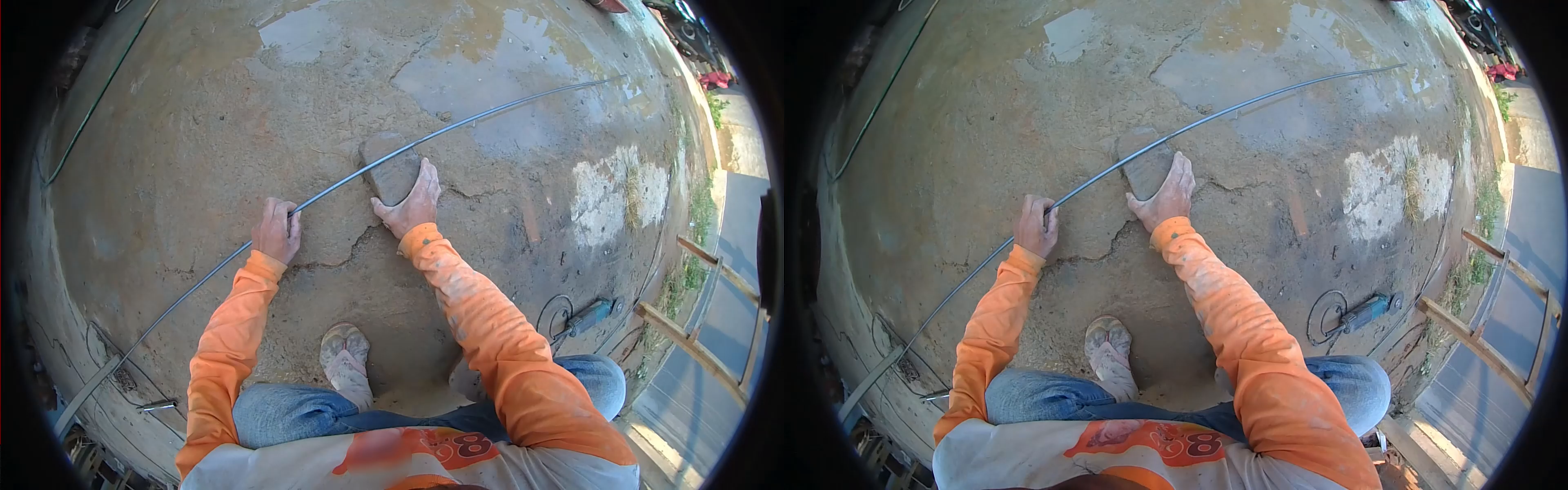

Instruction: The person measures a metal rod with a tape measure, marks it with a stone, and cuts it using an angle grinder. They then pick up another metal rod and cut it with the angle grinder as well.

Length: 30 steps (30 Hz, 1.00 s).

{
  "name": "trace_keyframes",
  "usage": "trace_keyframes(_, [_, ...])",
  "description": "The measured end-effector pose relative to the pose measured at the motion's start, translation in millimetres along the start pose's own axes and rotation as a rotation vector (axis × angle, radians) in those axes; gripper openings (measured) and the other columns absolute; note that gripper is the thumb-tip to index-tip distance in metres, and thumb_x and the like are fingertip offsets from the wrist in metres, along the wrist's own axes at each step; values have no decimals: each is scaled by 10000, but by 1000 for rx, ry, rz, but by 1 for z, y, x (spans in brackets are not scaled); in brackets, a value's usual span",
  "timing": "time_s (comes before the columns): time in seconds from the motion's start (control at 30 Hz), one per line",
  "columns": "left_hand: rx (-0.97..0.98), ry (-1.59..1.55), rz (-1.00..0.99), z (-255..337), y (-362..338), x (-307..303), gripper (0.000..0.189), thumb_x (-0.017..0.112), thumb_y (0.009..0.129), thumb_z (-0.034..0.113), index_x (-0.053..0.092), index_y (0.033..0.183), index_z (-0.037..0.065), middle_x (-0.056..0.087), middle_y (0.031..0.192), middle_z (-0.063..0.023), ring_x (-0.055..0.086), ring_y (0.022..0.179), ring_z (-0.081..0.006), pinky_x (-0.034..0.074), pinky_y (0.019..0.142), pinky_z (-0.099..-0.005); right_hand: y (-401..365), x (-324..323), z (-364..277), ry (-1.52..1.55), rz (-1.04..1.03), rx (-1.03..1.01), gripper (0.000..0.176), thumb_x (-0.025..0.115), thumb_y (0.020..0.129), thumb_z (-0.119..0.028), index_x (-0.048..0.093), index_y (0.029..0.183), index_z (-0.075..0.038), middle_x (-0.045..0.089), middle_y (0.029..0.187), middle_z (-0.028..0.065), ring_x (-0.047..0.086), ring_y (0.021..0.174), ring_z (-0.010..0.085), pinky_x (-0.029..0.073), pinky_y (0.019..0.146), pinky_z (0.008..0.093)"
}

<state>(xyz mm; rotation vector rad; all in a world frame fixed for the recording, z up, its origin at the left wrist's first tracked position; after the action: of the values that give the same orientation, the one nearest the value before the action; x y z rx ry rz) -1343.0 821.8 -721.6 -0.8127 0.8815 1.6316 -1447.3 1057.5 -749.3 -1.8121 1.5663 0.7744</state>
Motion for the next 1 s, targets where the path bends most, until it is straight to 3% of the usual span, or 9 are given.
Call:
trace_keyframes(0.57, [0,-80,-2,19,-17,3,171,613,782,74,525,928,68,527,892,-115,575,746,-315,473,620,-391,0,2,2,29,-10,20,1174,838,532,-360,144,1374,75,214,1400,283,204,1313,406,219,1090,436])
trace_keyframes(0.73, [-108,-143,-134,17,-10,4,144,577,809,103,546,935,43,574,860,-147,584,781,-325,471,657,-388,-6,-19,10,14,-86,19,1183,827,556,-426,138,1379,73,211,1403,282,216,1311,403,227,1088,432])
trace_keyframes(0.8, [-106,-179,-200,15,-8,5,152,579,810,118,549,937,39,580,858,-154,587,787,-328,470,670,-393,-10,-44,19,-201,-208,-175,1111,751,630,-520,171,1371,71,272,1383,280,284,1279,423,278,1056,456])
trace_keyframes(0.83, [-120,-193,-253,14,-4,10,163,581,812,133,552,938,34,586,856,-161,589,793,-331,469,683,-398,-5,-76,32,-244,-160,-149,1111,751,630,-520,171,1371,71,272,1383,280,284,1279,423,278,1056,456])
trace_keyframes(0.9, [-102,-150,-373,17,1,12,205,594,810,155,552,975,39,588,917,-150,584,853,-330,460,740,-405,-19,-106,68,-504,-732,-67,1007,649,694,-608,278,1334,75,408,1297,279,398,1212,418,346,1004,462])
trace_keyframes(0.93, [-58,-179,-382,25,3,10,205,594,810,155,552,975,39,588,917,-150,584,853,-330,460,740,-405,-29,-142,81,-577,-796,48,961,623,707,-626,334,1308,67,459,1247,272,445,1170,409,373,978,457])
trace_keyframes(1.0, [77,-49,-172,42,14,-8,258,604,807,151,544,1030,36,580,1000,-146,566,929,-330,444,800,-414,-62,-221,71,-576,-819,176,895,593,728,-640,415,1273,47,527,1168,268,510,1106,387,409,943,438])
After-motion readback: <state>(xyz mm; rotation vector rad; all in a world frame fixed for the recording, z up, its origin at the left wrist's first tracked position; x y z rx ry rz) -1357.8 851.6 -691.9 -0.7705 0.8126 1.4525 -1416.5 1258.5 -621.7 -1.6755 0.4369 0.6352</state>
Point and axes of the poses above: each hand's wrist, its own y-axis towards the middle knuckle, its own x-axis out of the palm, z = x × y, the point moved 7 cm from there along y, towards the middle knuckle
